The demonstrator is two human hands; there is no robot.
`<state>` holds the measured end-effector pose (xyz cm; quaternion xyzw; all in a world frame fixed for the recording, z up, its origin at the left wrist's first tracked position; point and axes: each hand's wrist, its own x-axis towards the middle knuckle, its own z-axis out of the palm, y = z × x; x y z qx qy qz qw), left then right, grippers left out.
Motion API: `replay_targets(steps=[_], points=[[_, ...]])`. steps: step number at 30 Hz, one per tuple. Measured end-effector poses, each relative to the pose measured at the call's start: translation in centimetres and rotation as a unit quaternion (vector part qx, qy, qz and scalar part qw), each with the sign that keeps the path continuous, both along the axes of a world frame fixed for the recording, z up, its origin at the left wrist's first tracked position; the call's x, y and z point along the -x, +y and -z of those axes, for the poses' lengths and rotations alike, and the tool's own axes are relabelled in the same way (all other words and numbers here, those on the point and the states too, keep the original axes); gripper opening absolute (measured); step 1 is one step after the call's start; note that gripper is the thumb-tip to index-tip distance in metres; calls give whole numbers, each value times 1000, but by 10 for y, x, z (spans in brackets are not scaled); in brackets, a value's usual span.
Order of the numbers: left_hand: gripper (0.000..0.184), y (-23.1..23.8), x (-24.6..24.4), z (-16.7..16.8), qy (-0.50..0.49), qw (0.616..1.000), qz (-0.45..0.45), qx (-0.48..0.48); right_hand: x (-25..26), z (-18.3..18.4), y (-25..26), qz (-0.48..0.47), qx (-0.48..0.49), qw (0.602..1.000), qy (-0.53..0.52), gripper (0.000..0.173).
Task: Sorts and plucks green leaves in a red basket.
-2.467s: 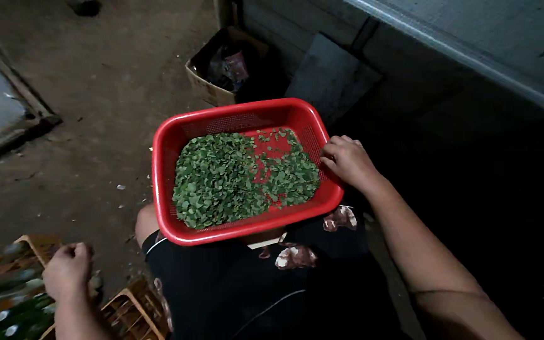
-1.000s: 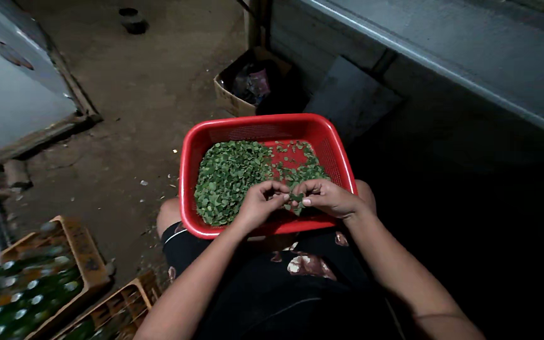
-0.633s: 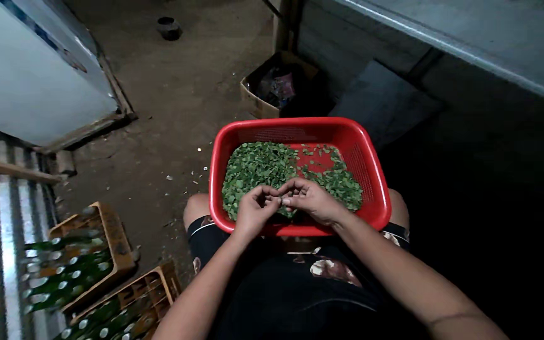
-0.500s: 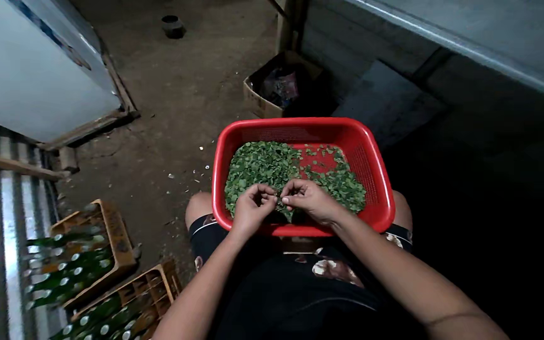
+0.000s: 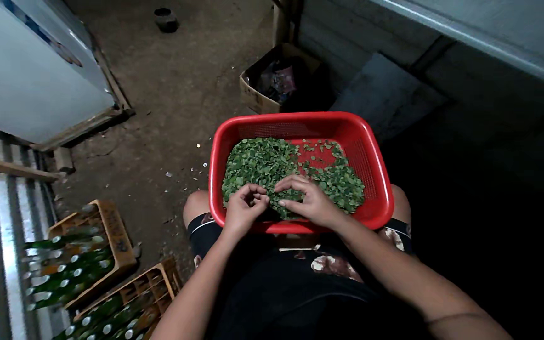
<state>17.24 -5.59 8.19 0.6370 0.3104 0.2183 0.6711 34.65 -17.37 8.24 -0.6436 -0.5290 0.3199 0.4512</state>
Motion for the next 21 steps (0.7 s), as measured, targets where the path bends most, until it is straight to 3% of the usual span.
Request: replay_targets(steps=[10,21], points=[[23,-7,-3,0,-12,999,33,7,8,6,-1,8,-40,999,8,19],[22,-14,-13,12,23,994,88,-54,-3,1,-18,-16,16,993,-116,24]])
